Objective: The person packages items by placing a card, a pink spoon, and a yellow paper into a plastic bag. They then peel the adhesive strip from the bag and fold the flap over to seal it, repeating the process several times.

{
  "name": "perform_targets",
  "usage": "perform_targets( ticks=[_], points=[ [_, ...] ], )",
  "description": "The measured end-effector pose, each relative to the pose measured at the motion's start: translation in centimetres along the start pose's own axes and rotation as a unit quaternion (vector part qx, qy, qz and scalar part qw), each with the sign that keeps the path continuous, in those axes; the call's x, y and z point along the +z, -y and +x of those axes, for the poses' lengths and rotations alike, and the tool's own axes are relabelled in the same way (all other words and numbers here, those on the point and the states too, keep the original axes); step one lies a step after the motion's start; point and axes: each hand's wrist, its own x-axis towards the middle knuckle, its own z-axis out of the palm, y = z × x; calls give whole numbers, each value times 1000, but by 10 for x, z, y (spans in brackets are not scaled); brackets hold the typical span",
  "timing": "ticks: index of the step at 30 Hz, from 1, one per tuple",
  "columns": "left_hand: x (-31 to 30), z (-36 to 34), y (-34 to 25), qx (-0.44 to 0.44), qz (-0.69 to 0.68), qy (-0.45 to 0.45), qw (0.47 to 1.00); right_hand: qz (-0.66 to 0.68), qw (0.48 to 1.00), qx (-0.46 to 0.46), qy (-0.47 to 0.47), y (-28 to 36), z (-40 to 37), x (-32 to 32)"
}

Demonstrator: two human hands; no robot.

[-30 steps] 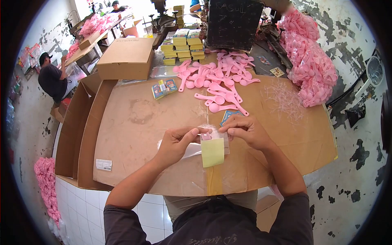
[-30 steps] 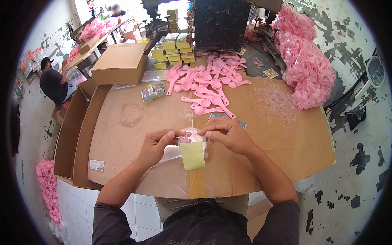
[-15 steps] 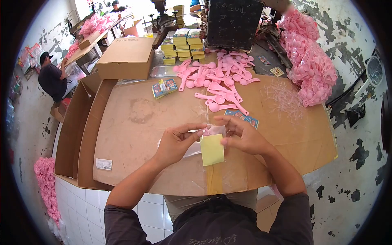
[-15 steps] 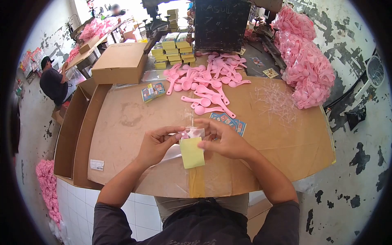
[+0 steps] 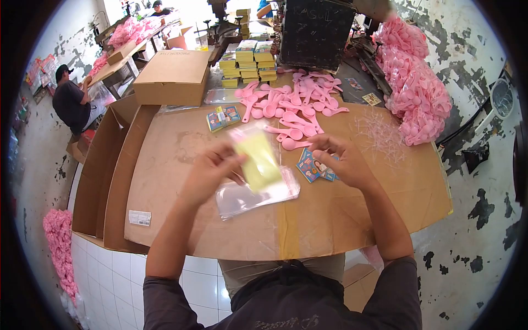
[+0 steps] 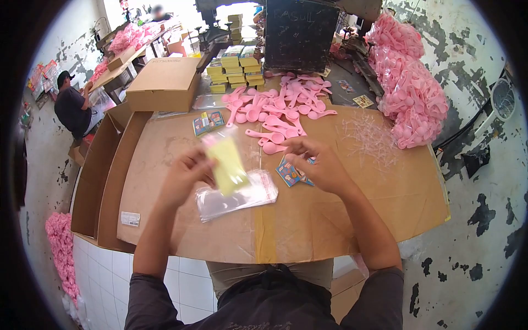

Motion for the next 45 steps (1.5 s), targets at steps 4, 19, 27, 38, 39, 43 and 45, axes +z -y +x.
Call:
perform_targets(
  ticks=[4,19,27,38,39,43,45],
  points=[
    [-94,4,-10,172,-130,-242,946,-244,968,-22,-43,-25,-8,-23],
    [28,17,54,163,477,3,864,-235,962,77,-118,-45,-7,-7],
    [29,16,50,44,350,-21,935,-77,987,102,-99,-62,-5,-23],
    [31,13,51,123,402,-9,907,106,994,21,2,-36,-16,9],
    [31,15,54,126,350,-16,928,53,997,-3,46,-37,-19,25],
    [23,15,51,39,77,-21,996,-9,994,15,108,-33,-22,46],
    [21,14,41,-7,-31,-11,999,-24,997,-36,70,-40,-19,38]
  ],
)
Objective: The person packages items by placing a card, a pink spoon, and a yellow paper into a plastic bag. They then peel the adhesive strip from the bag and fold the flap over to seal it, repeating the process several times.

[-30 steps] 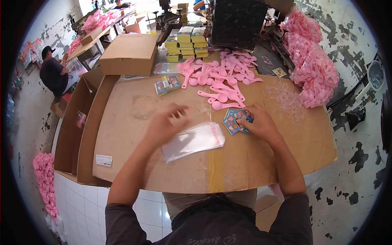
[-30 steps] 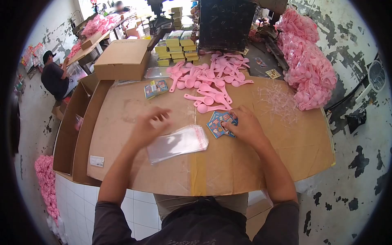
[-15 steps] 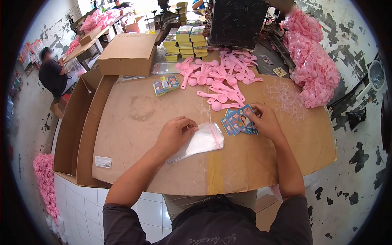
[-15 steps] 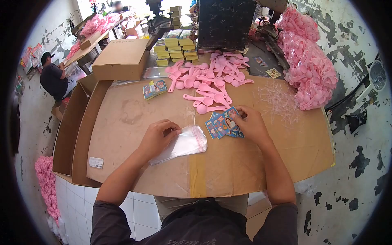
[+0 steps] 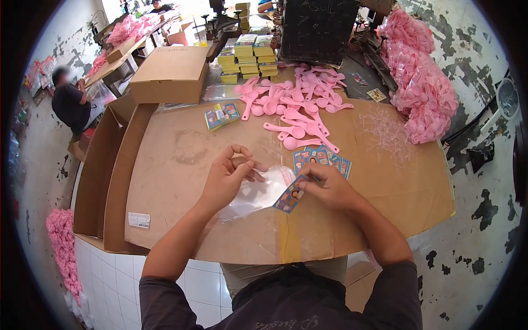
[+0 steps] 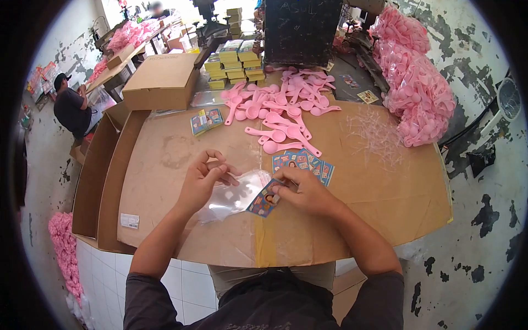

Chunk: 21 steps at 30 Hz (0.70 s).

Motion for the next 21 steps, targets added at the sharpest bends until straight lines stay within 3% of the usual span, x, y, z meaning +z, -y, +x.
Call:
perform_targets(
  ticks=[1,4,7,13,19,21],
  points=[
    [-1,-1,-3,-2,-21,5,1000,-10,999,-24,-19,-3,1,-3],
    [6,-5,-13,-6,-23,19,1000,128,982,61,-122,-5,3,-5],
    [15,-8,-12,-7,-13,25,1000,216,955,77,-187,12,5,-9],
    [24,-10,-4,1,19,-5,1000,255,932,27,-255,23,5,-3],
    [28,-13,-5,-6,43,-3,999,240,958,25,-156,24,2,1],
    [27,-15,-2,-2,75,26,997,34,991,-14,-130,18,0,-3]
  ],
)
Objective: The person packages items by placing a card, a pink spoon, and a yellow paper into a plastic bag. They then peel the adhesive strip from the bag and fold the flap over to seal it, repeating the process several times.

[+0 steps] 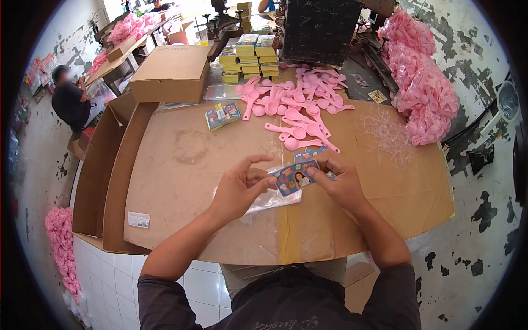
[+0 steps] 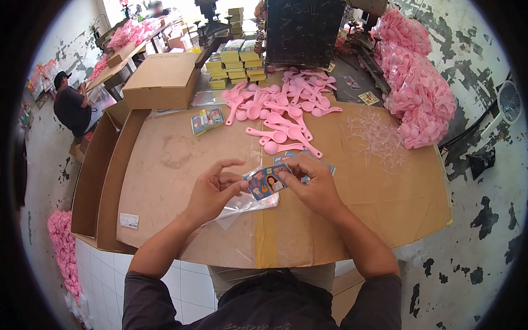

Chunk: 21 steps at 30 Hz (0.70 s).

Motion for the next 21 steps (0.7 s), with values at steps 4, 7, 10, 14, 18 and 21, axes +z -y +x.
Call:
perform_targets(
  ticks=[4,7,10,14,18,21],
  points=[
    [3,-3,-3,-2,76,69,995,-82,996,-40,23,2,-1,3],
    [2,-4,-7,-15,53,85,995,83,995,25,-44,9,2,8],
    [3,-4,-5,-11,18,80,997,93,995,31,-30,15,-3,10],
    [2,-6,-8,-52,-27,80,995,-19,994,-95,53,13,-2,17],
    [2,-5,-9,-39,-31,62,997,-120,988,-88,46,2,27,0],
    [3,-4,-3,-32,-69,45,996,-376,923,-41,-70,-24,56,-31]
  ],
)
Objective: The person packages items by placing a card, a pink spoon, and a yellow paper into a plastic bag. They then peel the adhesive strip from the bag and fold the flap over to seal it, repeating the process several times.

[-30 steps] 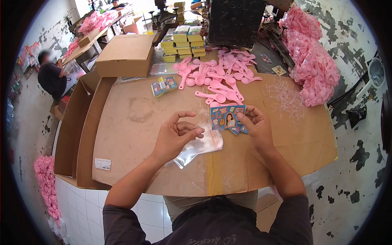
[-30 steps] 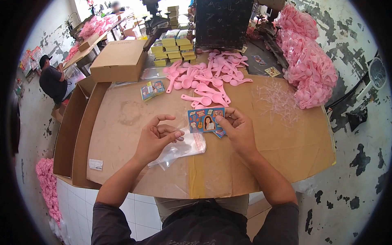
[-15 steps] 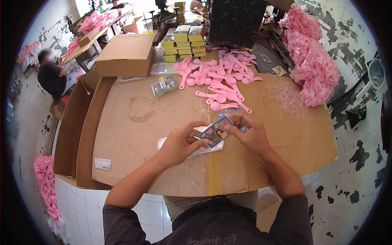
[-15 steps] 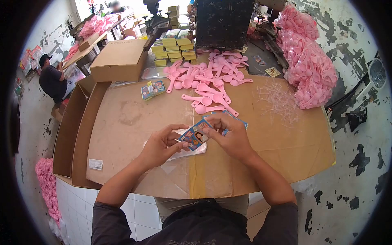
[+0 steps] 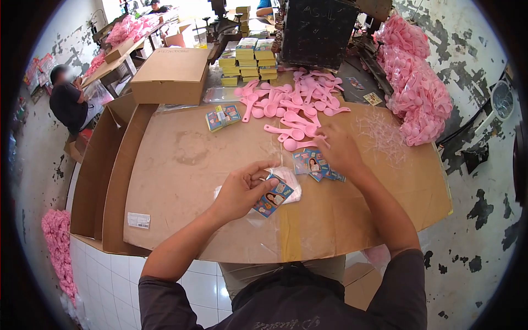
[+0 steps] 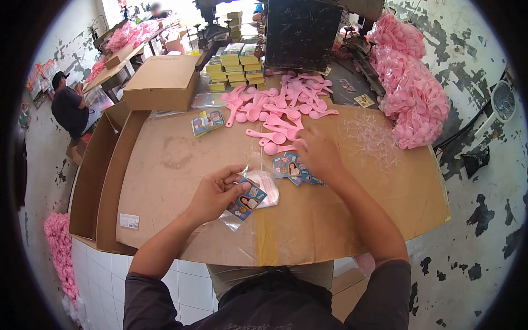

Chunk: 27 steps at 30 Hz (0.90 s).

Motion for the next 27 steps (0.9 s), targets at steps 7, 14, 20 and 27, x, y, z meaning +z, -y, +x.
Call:
perform_targets(
  ticks=[7,14,20,27],
  points=[
    [-9,2,-2,-19,6,-12,1000,-30,992,93,76,-21,15,0],
    [-7,1,-4,31,-11,-35,999,222,962,-39,157,40,-2,-55],
    [-4,1,-5,0,-1,-9,1000,249,949,-73,179,59,-9,-63],
    [-2,-1,-6,14,21,-12,1000,231,964,-41,128,67,-7,-63]
  ],
)
